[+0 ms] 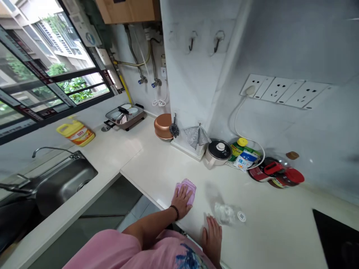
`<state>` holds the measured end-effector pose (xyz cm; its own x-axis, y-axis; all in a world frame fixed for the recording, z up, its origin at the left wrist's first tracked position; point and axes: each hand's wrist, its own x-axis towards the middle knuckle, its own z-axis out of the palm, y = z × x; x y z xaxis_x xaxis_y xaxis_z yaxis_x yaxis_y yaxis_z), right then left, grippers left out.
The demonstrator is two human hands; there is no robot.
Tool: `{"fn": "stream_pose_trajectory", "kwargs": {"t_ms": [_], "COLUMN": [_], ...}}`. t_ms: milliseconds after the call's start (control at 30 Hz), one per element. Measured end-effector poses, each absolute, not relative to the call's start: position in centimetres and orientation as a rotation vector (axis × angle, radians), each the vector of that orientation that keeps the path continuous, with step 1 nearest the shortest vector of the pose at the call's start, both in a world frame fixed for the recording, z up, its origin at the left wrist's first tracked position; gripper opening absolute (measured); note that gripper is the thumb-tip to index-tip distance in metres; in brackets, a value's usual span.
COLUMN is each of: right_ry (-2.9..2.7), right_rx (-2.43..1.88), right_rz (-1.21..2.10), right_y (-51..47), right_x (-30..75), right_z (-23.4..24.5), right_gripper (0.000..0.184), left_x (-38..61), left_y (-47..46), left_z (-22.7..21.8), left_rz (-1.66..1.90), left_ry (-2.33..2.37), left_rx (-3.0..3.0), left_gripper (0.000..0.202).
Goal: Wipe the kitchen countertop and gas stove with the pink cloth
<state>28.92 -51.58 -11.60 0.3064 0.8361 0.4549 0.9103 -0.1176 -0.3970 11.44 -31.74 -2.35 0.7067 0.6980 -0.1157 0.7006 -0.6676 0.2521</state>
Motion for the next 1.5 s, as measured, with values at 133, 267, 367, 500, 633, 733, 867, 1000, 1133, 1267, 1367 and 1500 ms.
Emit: {"fn": "stream_pose_trajectory", "kwargs": {"t_ms": [133,267,367,500,633,733,867,1000,1133,1267,1367,1500], "right_ry": [-1.548,-1.529,-1.491,-1.450,-1.440,-1.446,-1.462,-1.477,-1.478,-1.459,-1.470,-1.492], "right_rx": [-2.024,-2.091,-2.105,-2.104,-2.144,-2.164,-2.192,-2.202,-2.211,-2.236,-2.272,-2.324], "right_rz": [-0.158,-0.135,-0.140,-0.151,-0.155,-0.184,-0.213,-0.238,-0.246,-0.216,-0.215,-0.219], "right_y": [-51.3,-51.3,-51.4,-51.5,-51.8,-52.1,-52.4,-52.8,-53.0,-52.9,-52.5,-52.1], "right_x": [28.5,28.0,27.9,28.1,28.4,28.6,28.8,28.7,28.8,28.6,28.1,27.3], "right_z": [-11.8,-11.4,-11.2,-11.7,-12.1,-12.2,-12.3,-12.7,-12.8,-12.0,-10.7,-9.2], "right_gripper": [0.058,0.057,0.056,0.055,0.054,0.054,0.055,0.064,0.068,0.062,0.058,0.055], "left_x": [11.8,13.2,14.4,15.4,14.6,12.7,9.2,5.5,2.6,0.3,-1.4,-3.5], "left_y": [-30.9,-28.4,-25.5,-20.8,-15.9,-12.2,-7.3,-2.9,0.8,3.8,5.8,7.9], "left_z": [-2.1,-1.6,-1.2,-1.0,-1.2,-1.3,-0.8,-0.1,0.8,1.9,2.5,2.5], "left_rz": [-0.064,-0.117,-0.110,-0.096,-0.089,-0.067,-0.060,-0.068,-0.062,-0.050,-0.058,-0.004], "left_ry": [1.085,1.044,1.003,0.918,0.928,1.017,1.132,1.252,1.376,1.488,1.569,1.776], "left_rx": [2.647,2.669,2.671,2.680,2.728,2.724,2.686,2.648,2.605,2.505,2.446,2.319], "left_gripper": [0.083,0.083,0.083,0.077,0.069,0.069,0.067,0.066,0.065,0.065,0.066,0.066]}}
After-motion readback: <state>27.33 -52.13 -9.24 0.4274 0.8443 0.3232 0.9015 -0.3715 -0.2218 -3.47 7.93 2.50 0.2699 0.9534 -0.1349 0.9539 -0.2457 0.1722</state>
